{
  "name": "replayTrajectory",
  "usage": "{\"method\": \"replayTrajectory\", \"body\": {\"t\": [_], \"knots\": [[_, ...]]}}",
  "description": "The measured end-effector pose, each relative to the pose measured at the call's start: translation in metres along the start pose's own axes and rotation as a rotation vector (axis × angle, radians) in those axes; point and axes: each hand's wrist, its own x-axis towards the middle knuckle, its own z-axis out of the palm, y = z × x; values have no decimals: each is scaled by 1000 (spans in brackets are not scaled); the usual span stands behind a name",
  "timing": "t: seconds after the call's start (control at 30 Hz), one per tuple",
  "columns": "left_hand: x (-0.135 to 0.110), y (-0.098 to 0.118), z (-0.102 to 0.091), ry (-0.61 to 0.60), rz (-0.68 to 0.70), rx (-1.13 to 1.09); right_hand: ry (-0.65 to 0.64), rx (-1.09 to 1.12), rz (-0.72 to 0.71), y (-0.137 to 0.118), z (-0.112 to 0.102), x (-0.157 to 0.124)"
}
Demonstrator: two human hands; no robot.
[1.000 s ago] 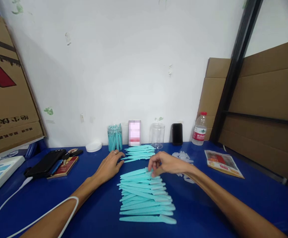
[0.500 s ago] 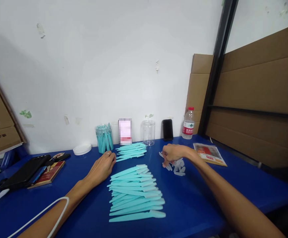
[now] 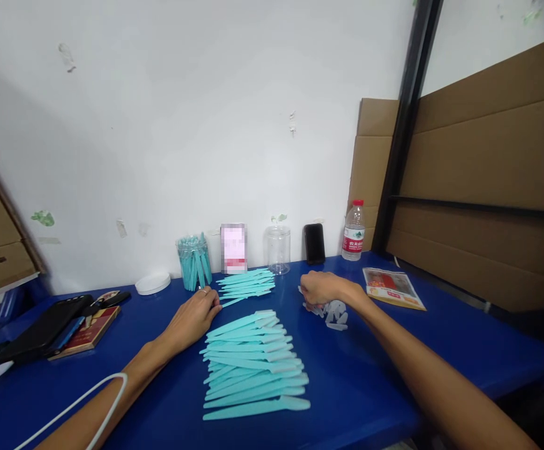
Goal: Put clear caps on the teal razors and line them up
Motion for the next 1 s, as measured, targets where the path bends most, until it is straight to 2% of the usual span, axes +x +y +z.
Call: {"method": "replayTrajectory", "body": {"t": [0.37,0.63,0.73,0.83,1.0], "knots": [[-3,9,-5,9,23,50,91,-17,-23,-2,7,10],[-4,11,-7,-23,-7,-27,379,72,-80,-8,26,28],[-5,14,-7,-22,-19,-51,434,152,-173,-18,35,36],[-7,18,-7,-24,-15,-68,435,204,-287,-28,43,41],[-7,21,-4,-11,2,-72,505,267,-417,-36,46,41]]}}
